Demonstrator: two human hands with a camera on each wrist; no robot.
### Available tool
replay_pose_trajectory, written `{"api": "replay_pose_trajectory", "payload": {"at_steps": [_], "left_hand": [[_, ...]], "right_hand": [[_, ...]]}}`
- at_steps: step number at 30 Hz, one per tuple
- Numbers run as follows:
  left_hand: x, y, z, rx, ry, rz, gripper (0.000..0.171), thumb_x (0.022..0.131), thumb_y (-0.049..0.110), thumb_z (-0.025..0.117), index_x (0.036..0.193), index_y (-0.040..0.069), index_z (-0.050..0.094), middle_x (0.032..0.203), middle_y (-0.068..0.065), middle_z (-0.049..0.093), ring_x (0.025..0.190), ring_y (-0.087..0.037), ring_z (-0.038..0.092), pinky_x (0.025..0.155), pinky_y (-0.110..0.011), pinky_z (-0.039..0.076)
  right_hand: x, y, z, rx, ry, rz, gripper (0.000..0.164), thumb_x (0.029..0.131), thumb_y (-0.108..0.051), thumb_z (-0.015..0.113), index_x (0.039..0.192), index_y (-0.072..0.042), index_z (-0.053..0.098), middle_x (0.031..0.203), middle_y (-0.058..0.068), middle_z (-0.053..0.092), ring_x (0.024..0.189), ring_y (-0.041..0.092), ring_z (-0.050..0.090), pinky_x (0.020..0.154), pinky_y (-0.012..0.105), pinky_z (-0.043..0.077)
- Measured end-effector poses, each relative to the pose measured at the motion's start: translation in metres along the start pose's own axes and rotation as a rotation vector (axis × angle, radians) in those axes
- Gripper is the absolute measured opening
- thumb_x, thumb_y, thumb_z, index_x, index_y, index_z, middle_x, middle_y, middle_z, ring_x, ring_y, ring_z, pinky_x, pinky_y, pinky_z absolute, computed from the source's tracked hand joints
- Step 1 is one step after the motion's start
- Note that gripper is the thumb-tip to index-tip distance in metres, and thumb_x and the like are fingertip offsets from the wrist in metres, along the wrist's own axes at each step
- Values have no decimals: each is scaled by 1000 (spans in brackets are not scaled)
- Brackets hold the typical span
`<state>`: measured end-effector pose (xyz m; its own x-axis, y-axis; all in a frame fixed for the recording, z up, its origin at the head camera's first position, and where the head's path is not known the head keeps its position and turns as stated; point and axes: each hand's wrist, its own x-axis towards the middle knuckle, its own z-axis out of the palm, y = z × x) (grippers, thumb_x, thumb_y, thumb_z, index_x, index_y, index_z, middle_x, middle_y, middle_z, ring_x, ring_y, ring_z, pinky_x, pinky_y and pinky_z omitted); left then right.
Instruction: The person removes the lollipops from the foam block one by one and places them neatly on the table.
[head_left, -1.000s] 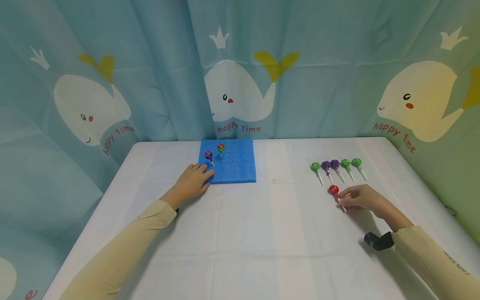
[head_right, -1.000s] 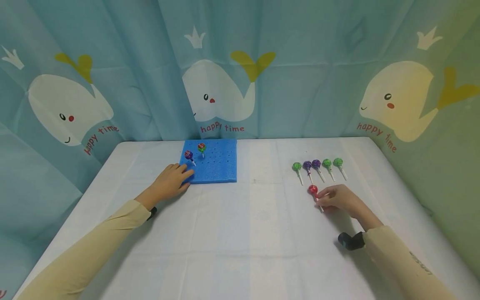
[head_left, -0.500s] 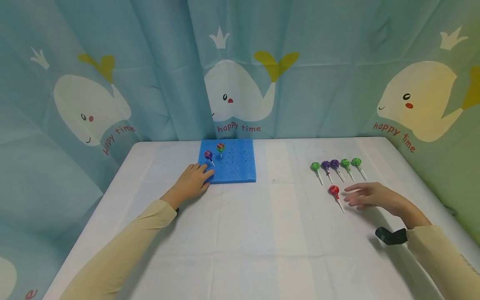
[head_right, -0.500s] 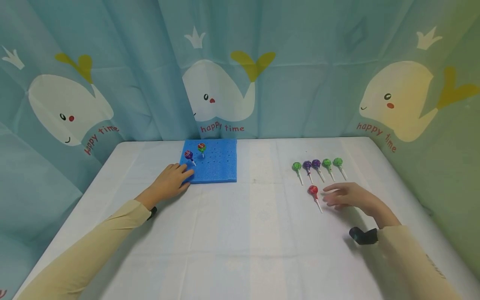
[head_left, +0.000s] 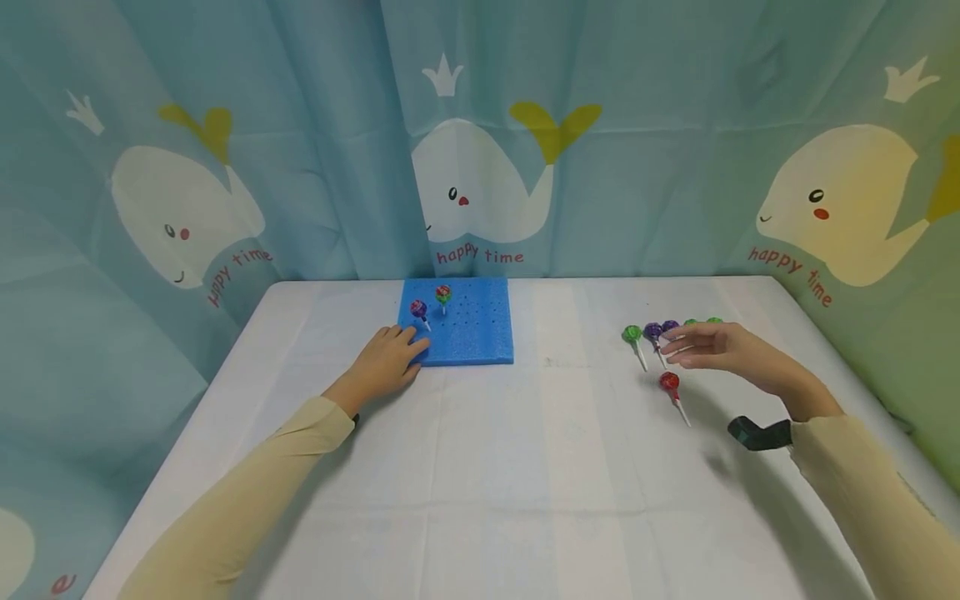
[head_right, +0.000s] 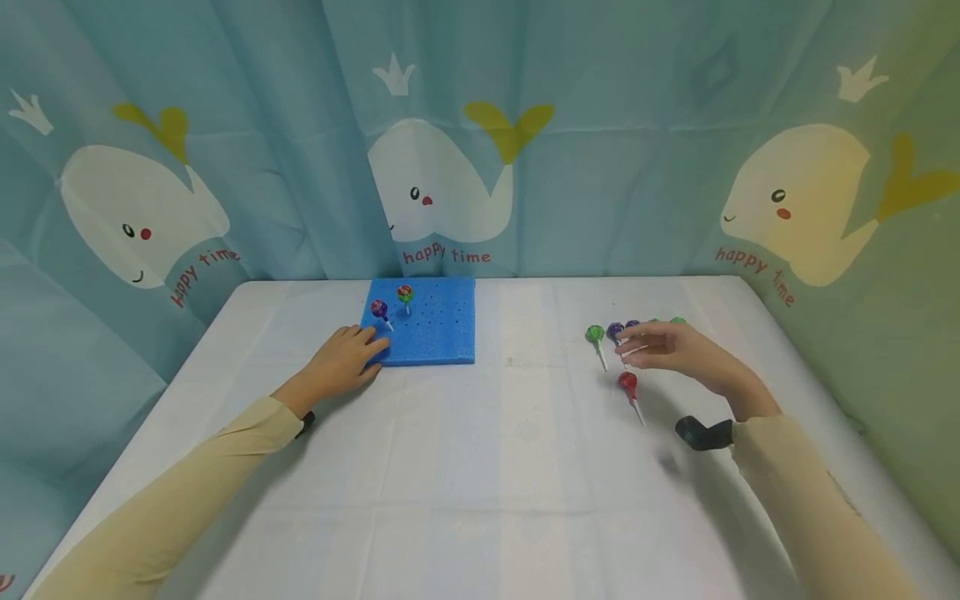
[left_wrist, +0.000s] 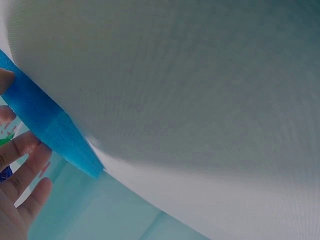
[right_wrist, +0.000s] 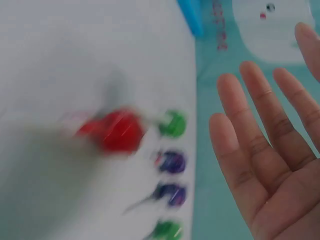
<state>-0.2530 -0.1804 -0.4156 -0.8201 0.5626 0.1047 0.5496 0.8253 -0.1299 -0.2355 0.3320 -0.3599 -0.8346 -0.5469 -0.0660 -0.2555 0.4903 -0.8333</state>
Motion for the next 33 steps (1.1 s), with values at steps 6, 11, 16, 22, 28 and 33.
{"api": "replay_pose_trajectory", "payload": {"at_steps": [6, 11, 16, 22, 28, 33], "left_hand": [[0, 0, 0, 3, -12, -12, 37, 89, 25, 63, 122, 10, 56, 117, -16, 57, 106, -33, 54, 96, -49, 43], [0, -1, -1, 15, -3, -9, 37, 88, 26, 63, 121, 10, 56, 116, -16, 57, 104, -32, 55, 96, -48, 44], [1, -1, 2, 21, -2, -5, 37, 88, 26, 63, 121, 10, 56, 115, -16, 57, 103, -33, 55, 94, -49, 45], [0, 0, 1, 20, -4, -8, 37, 88, 26, 63, 121, 11, 56, 115, -16, 57, 103, -32, 54, 94, -49, 45], [0, 2, 1, 11, -18, -20, 36, 89, 26, 62, 121, 11, 56, 117, -16, 57, 105, -33, 54, 96, -49, 44], [-1, 3, 0, -10, -25, -30, 36, 89, 26, 62, 121, 11, 56, 119, -16, 57, 107, -33, 54, 97, -50, 43]], "right_hand": [[45, -33, 7, -43, -63, 29, 42, 89, -18, 63, 128, -5, 52, 113, -4, 67, 100, 5, 64, 84, 21, 51], [88, -57, 17, -56, -125, 15, 40, 90, -20, 62, 128, -10, 54, 122, 8, 63, 106, 10, 62, 91, 25, 49], [129, -73, 36, -10, -152, -1, 40, 91, -20, 61, 129, -10, 53, 128, 13, 59, 112, 21, 61, 98, 40, 47], [173, -80, 65, 95, -164, -32, 42, 91, -18, 60, 130, -6, 52, 131, 18, 56, 114, 28, 60, 99, 45, 46], [208, -80, 89, 196, -143, -28, 44, 91, -17, 60, 130, -1, 50, 131, 22, 55, 120, 38, 54, 102, 51, 41], [228, -83, 105, 218, -92, 6, 44, 90, -17, 62, 130, -1, 51, 131, 22, 55, 119, 34, 55, 100, 47, 43]]}}
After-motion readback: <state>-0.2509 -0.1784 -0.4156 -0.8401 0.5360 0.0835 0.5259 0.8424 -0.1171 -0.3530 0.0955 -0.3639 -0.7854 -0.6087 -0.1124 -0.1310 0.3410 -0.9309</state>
